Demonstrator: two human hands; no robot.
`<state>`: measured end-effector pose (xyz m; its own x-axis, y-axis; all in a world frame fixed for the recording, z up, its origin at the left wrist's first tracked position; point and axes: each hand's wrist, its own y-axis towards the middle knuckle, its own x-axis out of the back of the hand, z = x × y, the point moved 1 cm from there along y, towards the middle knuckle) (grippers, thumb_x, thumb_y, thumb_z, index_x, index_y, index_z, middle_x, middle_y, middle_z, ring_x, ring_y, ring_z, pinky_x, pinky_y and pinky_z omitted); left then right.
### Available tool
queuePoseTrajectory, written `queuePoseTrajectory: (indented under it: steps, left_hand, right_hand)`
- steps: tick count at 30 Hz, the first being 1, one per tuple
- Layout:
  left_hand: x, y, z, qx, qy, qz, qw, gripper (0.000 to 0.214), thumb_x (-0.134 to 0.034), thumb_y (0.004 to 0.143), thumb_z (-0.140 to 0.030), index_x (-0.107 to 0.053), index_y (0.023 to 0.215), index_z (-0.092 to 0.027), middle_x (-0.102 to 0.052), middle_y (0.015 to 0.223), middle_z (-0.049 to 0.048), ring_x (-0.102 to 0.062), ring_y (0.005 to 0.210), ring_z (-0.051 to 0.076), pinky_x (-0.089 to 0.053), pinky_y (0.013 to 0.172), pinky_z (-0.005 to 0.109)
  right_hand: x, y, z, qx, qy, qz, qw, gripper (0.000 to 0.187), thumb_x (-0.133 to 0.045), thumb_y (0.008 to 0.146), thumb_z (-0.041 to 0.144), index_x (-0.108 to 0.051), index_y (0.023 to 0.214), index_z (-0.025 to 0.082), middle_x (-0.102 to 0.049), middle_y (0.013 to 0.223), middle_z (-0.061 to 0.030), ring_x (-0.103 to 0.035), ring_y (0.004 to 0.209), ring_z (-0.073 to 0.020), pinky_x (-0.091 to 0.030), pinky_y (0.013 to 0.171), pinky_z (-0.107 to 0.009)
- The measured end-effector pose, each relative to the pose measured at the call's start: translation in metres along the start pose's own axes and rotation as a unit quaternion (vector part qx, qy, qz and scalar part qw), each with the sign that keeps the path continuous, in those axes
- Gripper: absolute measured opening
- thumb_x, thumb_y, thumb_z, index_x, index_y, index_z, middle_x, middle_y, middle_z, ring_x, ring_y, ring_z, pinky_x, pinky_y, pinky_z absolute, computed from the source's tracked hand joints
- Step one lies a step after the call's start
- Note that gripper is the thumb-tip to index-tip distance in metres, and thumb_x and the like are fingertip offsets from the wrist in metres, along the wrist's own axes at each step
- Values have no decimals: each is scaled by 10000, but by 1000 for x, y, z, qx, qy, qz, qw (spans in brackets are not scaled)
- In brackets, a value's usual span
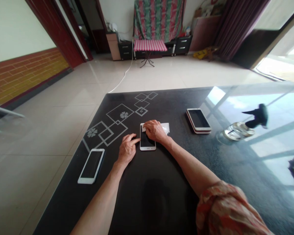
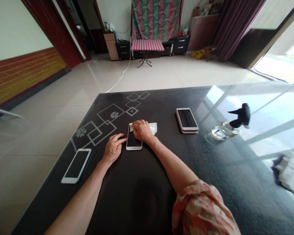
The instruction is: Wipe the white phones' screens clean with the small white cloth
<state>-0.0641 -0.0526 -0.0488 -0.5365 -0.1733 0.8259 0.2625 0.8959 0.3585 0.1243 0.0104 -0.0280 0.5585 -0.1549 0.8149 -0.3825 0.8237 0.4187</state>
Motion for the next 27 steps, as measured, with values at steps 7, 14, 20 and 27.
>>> queuePoseTrajectory:
  steps: [7, 14, 20, 27]
  left_hand:
    - [0, 0, 0, -1, 1, -3, 1000, 530, -409, 739, 16, -723, 1037, -291, -610, 1201, 2, -476, 1147, 206, -442, 1034, 383]
    - [-1, 0, 0, -5, -2, -6, 1000, 512, -408, 751, 8, -728, 1034, -275, -619, 1190, 16, -481, 1132, 210, -452, 1021, 386]
    - [-2, 1, -1, -3, 6, -7, 1000, 508, -404, 751, 12, -728, 1025, -268, -620, 1180, 20, -480, 1134, 209, -445, 1025, 389]
    - [-3, 0, 1, 0, -2, -6, 1000, 516, -412, 740, 20, -725, 1030, -270, -613, 1196, 14, -471, 1143, 207, -435, 1034, 379]
  right_hand:
    - [-1, -1, -3, -45, -17, -28, 998, 232, -474, 885, 165, -684, 967, 219, -671, 1072, -61, -535, 986, -245, -371, 871, -373]
    - [1, 0, -5, -33, -21, -16, 999, 258, -454, 905, 171, -676, 1019, 239, -670, 1121, -49, -536, 1004, -256, -388, 866, -391]
    - [0, -4, 8, 30, -8, 5, 1000, 289, -502, 851, 139, -668, 1065, 241, -667, 1150, -35, -553, 998, -243, -401, 879, -383]
    - [1, -5, 10, 42, -12, 13, 999, 344, -495, 832, 101, -663, 1077, 275, -660, 1163, -14, -556, 1006, -235, -398, 862, -377]
